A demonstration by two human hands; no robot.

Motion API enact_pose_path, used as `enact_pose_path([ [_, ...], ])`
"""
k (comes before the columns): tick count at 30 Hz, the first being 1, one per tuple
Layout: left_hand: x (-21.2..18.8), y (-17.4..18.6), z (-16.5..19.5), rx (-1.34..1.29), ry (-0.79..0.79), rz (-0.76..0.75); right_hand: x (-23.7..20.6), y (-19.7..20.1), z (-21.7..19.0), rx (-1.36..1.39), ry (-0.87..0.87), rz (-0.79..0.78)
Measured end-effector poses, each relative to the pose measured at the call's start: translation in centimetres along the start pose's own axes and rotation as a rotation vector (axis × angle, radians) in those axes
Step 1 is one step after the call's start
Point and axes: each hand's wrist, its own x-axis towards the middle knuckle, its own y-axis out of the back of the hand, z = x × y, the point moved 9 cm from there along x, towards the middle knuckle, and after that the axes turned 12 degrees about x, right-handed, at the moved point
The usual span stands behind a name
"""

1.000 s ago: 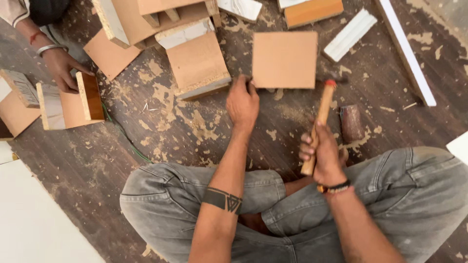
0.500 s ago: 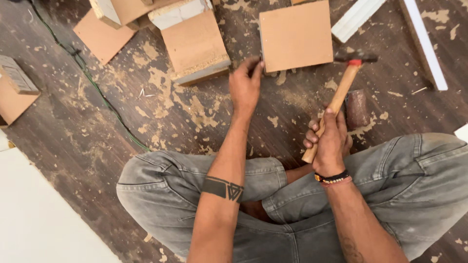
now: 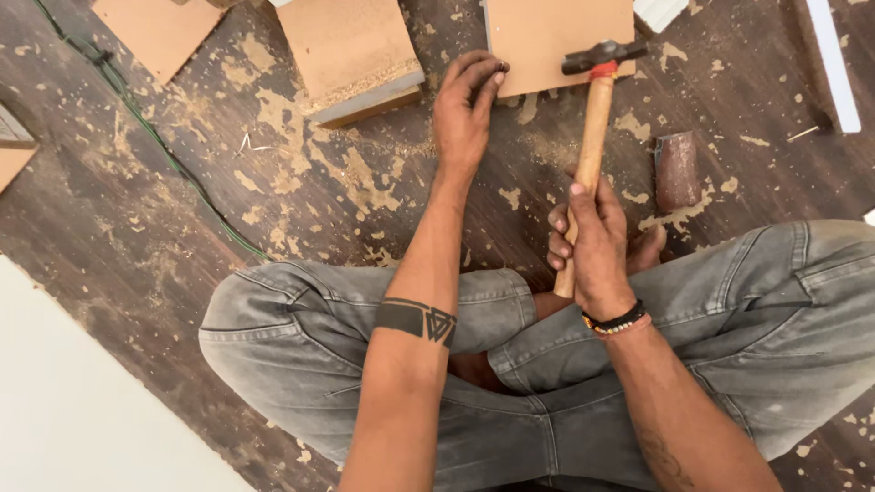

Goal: The person sits cross-legged on the floor and hammers nails into small wooden boards and box parts using a claw hammer, holding each nail in place with one hand while striking. They move finished pieces aside and pick up new boards and nails from the pile around them.

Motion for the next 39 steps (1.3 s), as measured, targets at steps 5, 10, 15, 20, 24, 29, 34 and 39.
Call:
enact_pose_path([
  [5,-0.2,0.3,0.2,-0.007,-0.034,0.013,-0.3,-0.7,-0.2,-0.075,0.043,-0.024],
  [10,-0.8,0.1,0.3,0.059,-0.082,0.020,-0.8,-0.8,-1.4,-0.339,0.202,-0.025],
  [15,-1.0,0.3,0.3,0.099,-0.133,0.066,-2.4,-2.4,-3.7,-0.967,0.615,-0.087],
  [20,-1.1,0.3,0.4,0.106,-0.133,0.063,-2.0,-2.8,-4.1,-1.098,0.602,-0.101],
  [24,-1.3,0.4,0.4,0.090,-0.094,0.044,-4.5,-3.1,-5.9,-0.843,0.692,-0.123],
  [29,-1.5,0.5,0.5,0.098,-0.055,0.054,-6.8,-3.6,-6.3,-0.757,0.843,-0.132],
  [34,-1.6,1.0,1.9,0.175,-0.192,0.123,-2.4,-2.2,-4.1,-1.099,0.493,-0.036],
  [39,-1.1,0.3,0.5,0.110,-0.068,0.059,-2.2,-1.3,-3.6,-0.633,0.348,-0.085],
])
